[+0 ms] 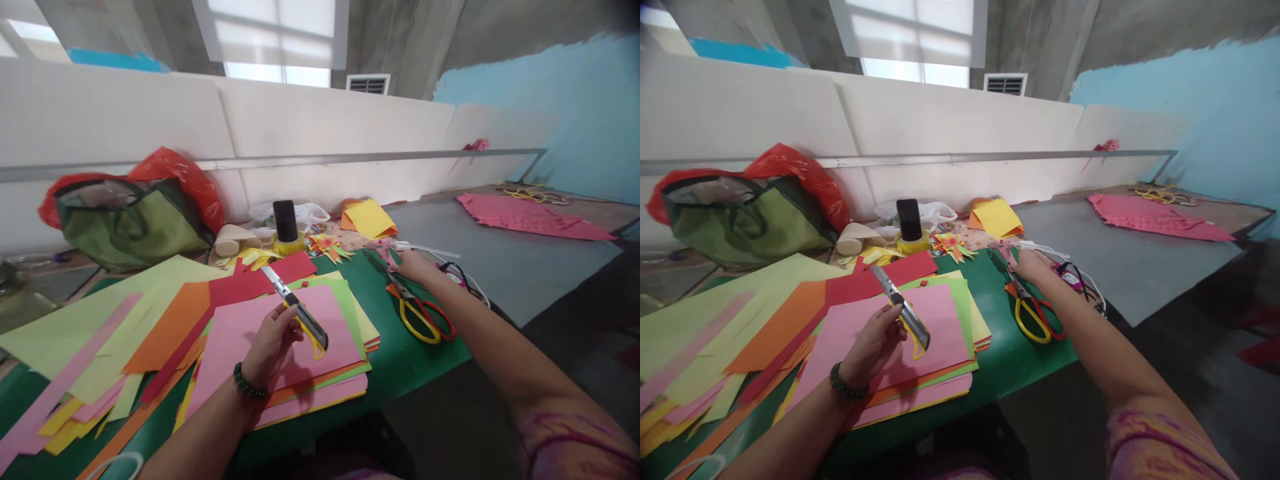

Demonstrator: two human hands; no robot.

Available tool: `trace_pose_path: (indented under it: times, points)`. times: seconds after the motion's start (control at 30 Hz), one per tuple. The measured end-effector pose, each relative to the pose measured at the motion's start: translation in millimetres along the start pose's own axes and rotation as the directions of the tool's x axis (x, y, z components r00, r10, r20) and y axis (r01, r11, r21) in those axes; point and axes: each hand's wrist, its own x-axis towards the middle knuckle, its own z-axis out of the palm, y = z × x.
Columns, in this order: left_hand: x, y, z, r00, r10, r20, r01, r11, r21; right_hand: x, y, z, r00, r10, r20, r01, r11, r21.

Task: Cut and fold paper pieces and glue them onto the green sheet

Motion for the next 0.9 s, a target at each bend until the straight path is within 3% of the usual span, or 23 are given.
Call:
trace_pose_path:
  times: [0.07,0.1,0.2,0.3,0.37,0.47,0.57,0.63,0.73,0.9]
  points:
    - [-2,-1,2.8,1.000,0.013,0.025,-0.015,0.997,0.073,-33,-20,-2,0.999,-0.041,-0.012,0.041,0.999,0.034]
    - [-4,-1,6.2,0.999,0.014,0.040,-0.019,0.993,0.117,-52,-32,-1,0.992,-0.129,-0.010,0.129,0.981,0.142]
    - [-17,-1,23.7,0.992,0.012,0.130,-0.047,0.962,0.268,-113,-72,10,0.937,-0.340,0.081,0.243,0.801,0.547]
    - [-32,2,40.1,0.955,0.064,0.291,-0.191,0.880,0.434,-153,-92,23,0.853,-0.507,0.123,0.314,0.687,0.656]
    - [-37,3,42.2,0.934,0.090,0.345,-0.284,0.774,0.567,-166,-85,28,0.880,-0.473,0.031,0.350,0.692,0.632]
    - [-35,3,33.4,0.927,0.081,0.367,-0.356,0.498,0.790,-176,-51,30,0.959,-0.250,-0.136,0.283,0.780,0.559]
    - [-28,-6,25.8,0.904,-0.043,0.425,-0.411,0.185,0.893,-189,-19,35,0.992,-0.106,-0.073,0.129,0.852,0.508]
    - [-26,-13,26.4,0.899,-0.103,0.426,-0.423,0.056,0.905,-200,-9,41,0.995,-0.099,0.032,0.072,0.881,0.467]
    - [-26,-21,31.2,0.899,-0.115,0.422,-0.424,0.009,0.906,-214,-3,50,0.982,-0.141,0.124,0.081,0.915,0.395]
    - [-27,-21,32.4,0.868,-0.158,0.471,-0.460,0.100,0.882,-218,4,54,0.984,-0.142,0.109,0.108,0.956,0.273]
